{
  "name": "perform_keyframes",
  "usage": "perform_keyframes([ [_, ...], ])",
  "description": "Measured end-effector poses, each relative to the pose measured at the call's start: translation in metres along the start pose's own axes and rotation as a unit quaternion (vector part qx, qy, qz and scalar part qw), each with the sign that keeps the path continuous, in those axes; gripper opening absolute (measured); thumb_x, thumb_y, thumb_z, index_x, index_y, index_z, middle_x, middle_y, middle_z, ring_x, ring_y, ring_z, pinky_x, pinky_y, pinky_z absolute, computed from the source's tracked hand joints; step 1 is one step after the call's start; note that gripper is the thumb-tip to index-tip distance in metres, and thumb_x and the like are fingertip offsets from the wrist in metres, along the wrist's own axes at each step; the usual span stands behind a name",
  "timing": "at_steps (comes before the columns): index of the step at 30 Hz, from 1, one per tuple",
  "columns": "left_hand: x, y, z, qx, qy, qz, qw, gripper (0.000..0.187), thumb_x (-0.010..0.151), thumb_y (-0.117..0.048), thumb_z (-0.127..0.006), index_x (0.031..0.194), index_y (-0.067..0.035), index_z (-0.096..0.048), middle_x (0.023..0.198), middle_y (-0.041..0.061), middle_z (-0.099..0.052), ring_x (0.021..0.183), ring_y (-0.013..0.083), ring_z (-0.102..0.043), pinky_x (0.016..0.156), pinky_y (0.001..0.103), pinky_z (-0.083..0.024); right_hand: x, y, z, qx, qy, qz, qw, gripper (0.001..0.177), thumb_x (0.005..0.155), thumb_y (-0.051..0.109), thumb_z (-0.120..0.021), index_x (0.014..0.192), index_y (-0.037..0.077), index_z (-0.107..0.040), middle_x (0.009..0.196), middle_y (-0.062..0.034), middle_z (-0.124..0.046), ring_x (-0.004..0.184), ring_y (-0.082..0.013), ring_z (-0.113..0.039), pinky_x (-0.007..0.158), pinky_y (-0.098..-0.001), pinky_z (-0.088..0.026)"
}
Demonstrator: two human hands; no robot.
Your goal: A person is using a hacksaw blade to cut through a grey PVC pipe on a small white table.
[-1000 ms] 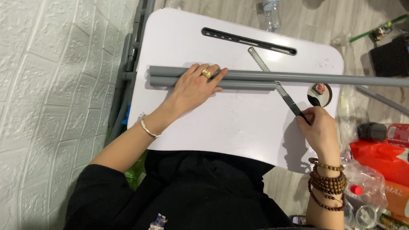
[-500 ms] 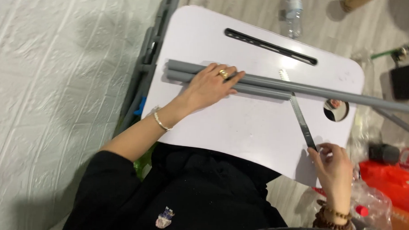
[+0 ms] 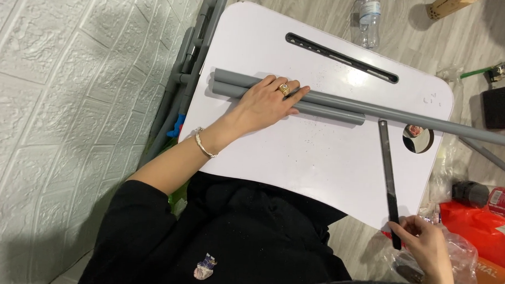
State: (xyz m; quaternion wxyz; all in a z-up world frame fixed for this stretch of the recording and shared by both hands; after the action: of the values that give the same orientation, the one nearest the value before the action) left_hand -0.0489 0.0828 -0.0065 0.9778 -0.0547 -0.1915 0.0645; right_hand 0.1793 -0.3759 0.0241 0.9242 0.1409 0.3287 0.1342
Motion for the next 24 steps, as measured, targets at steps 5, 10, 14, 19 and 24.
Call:
perform_keyframes([
  [5, 0.001, 0.000, 0.001, -0.005, 0.020, 0.009, 1.000, 0.055, 0.105, -0.041, -0.063, 0.149, -0.008, -0.058, 0.132, 0.010, -0.066, 0.110, 0.0228, -0.061, 0.101, 0.036, -0.044, 0.009, -0.042, 0.005, -0.048, 0.050, 0.011, 0.998, 0.014, 0.086, 0.003, -0.083, 0.086, -0.010, -0.079, 0.065, -0.0214, -0.075, 0.053, -0.0270, -0.062, 0.048, -0.0336, -0.045],
  [10, 0.001, 0.000, -0.002, 0.005, 0.023, 0.006, 1.000, 0.055, 0.105, -0.041, -0.063, 0.150, -0.009, -0.059, 0.132, 0.009, -0.067, 0.109, 0.0222, -0.061, 0.102, 0.036, -0.044, -0.009, -0.073, 0.026, 0.125, 0.060, -0.017, 0.990, 0.010, 0.096, -0.012, -0.072, 0.088, -0.019, -0.072, 0.068, -0.0346, -0.074, 0.064, -0.0425, -0.073, 0.062, -0.0480, -0.055],
  [14, 0.001, 0.000, 0.002, 0.003, 0.042, 0.012, 0.999, 0.055, 0.104, -0.041, -0.063, 0.150, -0.011, -0.057, 0.136, 0.010, -0.065, 0.116, 0.0241, -0.061, 0.103, 0.037, -0.044, -0.044, -0.036, 0.025, 0.188, 0.004, 0.121, 0.975, 0.018, 0.090, -0.011, -0.064, 0.073, -0.007, -0.058, 0.055, -0.0172, -0.057, 0.045, -0.0238, -0.049, 0.047, -0.0343, -0.038],
  [19, 0.008, -0.005, 0.015, 0.007, 0.075, -0.005, 0.997, 0.056, 0.104, -0.039, -0.062, 0.151, -0.009, -0.055, 0.135, 0.011, -0.064, 0.119, 0.0249, -0.062, 0.104, 0.039, -0.046, -0.052, 0.057, -0.023, 0.268, -0.075, 0.135, 0.951, 0.027, 0.091, -0.015, -0.058, 0.116, -0.009, -0.051, 0.090, -0.0210, -0.060, 0.053, -0.0261, -0.055, 0.039, -0.0361, -0.046],
  [24, -0.001, 0.010, -0.009, 0.016, -0.003, -0.052, 0.999, 0.055, 0.109, -0.048, -0.055, 0.152, -0.013, -0.056, 0.135, 0.013, -0.060, 0.120, 0.0319, -0.060, 0.104, 0.044, -0.045, -0.033, 0.153, -0.069, 0.042, -0.181, 0.338, 0.923, 0.065, 0.089, -0.007, -0.062, 0.151, -0.012, -0.044, 0.089, -0.0387, -0.069, 0.082, -0.0573, -0.071, 0.063, -0.0645, -0.057],
])
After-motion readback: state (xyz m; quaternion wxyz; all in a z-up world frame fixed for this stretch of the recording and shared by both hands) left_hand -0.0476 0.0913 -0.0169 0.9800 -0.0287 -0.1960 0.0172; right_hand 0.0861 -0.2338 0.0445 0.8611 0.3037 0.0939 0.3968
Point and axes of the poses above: each hand's wrist, its own x-axis towards the middle knuckle, its own z-axis out of the back of the hand, y = z × x, the point moved 1 cm from there along x, towards the middle knuckle
